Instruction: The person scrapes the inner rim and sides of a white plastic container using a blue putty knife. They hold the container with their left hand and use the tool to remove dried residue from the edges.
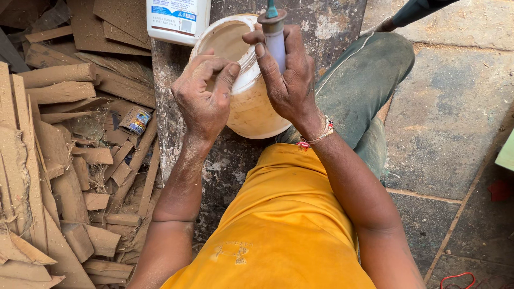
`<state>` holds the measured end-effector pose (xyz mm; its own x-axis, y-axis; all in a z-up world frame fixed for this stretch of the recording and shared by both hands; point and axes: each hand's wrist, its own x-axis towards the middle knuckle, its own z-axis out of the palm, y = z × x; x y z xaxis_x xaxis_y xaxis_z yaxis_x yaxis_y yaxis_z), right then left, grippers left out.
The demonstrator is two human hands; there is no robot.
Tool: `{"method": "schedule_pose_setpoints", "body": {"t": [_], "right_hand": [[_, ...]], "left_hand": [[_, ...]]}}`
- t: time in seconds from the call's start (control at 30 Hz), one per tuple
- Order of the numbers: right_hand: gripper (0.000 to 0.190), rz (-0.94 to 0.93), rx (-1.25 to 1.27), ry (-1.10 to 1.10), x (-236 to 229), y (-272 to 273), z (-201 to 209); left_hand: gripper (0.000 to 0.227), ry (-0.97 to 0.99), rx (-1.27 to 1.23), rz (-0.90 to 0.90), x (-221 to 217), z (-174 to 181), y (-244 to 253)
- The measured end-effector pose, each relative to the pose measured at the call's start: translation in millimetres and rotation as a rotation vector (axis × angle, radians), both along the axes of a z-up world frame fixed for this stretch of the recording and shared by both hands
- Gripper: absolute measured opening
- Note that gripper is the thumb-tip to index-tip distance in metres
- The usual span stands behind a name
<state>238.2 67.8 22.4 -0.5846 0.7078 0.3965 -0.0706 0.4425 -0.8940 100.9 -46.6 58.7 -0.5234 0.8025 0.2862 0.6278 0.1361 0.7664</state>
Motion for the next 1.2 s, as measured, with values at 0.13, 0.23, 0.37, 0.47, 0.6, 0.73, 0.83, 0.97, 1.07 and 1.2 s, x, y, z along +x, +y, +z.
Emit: {"method": "schedule_pose_setpoints", "body": {"t": [0.13, 0.23, 0.37, 0.47, 0.6, 0.73, 0.83, 0.97, 1.07, 1.2], "right_hand": [[0.018, -0.019, 0.038, -0.041, 1.7, -3.2, 3.1], [0.019, -0.017, 0.020, -0.051, 1.7, -5.3, 5.7], [0.020, -0.019, 0.046, -0.053, 2.0, -7.4, 6.0], [0.019, -0.037, 0.075, -0.072, 2.6, -9.0, 4.0], [0.021, -0.020, 0.049, -0.054, 1.3, -13.9, 2.1], [0.020, 0.001, 0.019, -0.038, -2.2, -16.3, 2.1], [0.021, 0.009, 0.036, -0.038, -2.6, -16.2, 2.5], [0.021, 0.017, 0.030, -0.027, -2.5, -15.2, 2.8], [0.022, 0.017, -0.002, -0.030, -3.5, -15.3, 1.5], [0.020, -0.004, 0.068, -0.025, -5.3, -12.5, -2.5]], "left_hand": [[0.014, -0.044, 0.017, 0.032, -2.9, -5.2, -3.4], [0.015, -0.083, 0.038, 0.057, -2.5, -10.2, -4.2], [0.018, -0.065, 0.107, 0.117, 1.1, -20.6, -2.9], [0.020, -0.091, 0.168, 0.141, 5.3, -28.3, -5.1], [0.020, -0.108, 0.223, 0.231, 13.0, -35.6, -9.2], [0.019, -0.139, 0.273, 0.306, 20.4, -38.1, -9.6], [0.018, -0.152, 0.295, 0.337, 22.7, -40.1, -9.8], [0.016, -0.164, 0.321, 0.346, 20.2, -45.8, -8.9], [0.014, -0.199, 0.370, 0.336, 21.5, -48.5, -9.4], [0.014, -0.171, 0.391, 0.367, 20.1, -45.6, -4.5]]}}
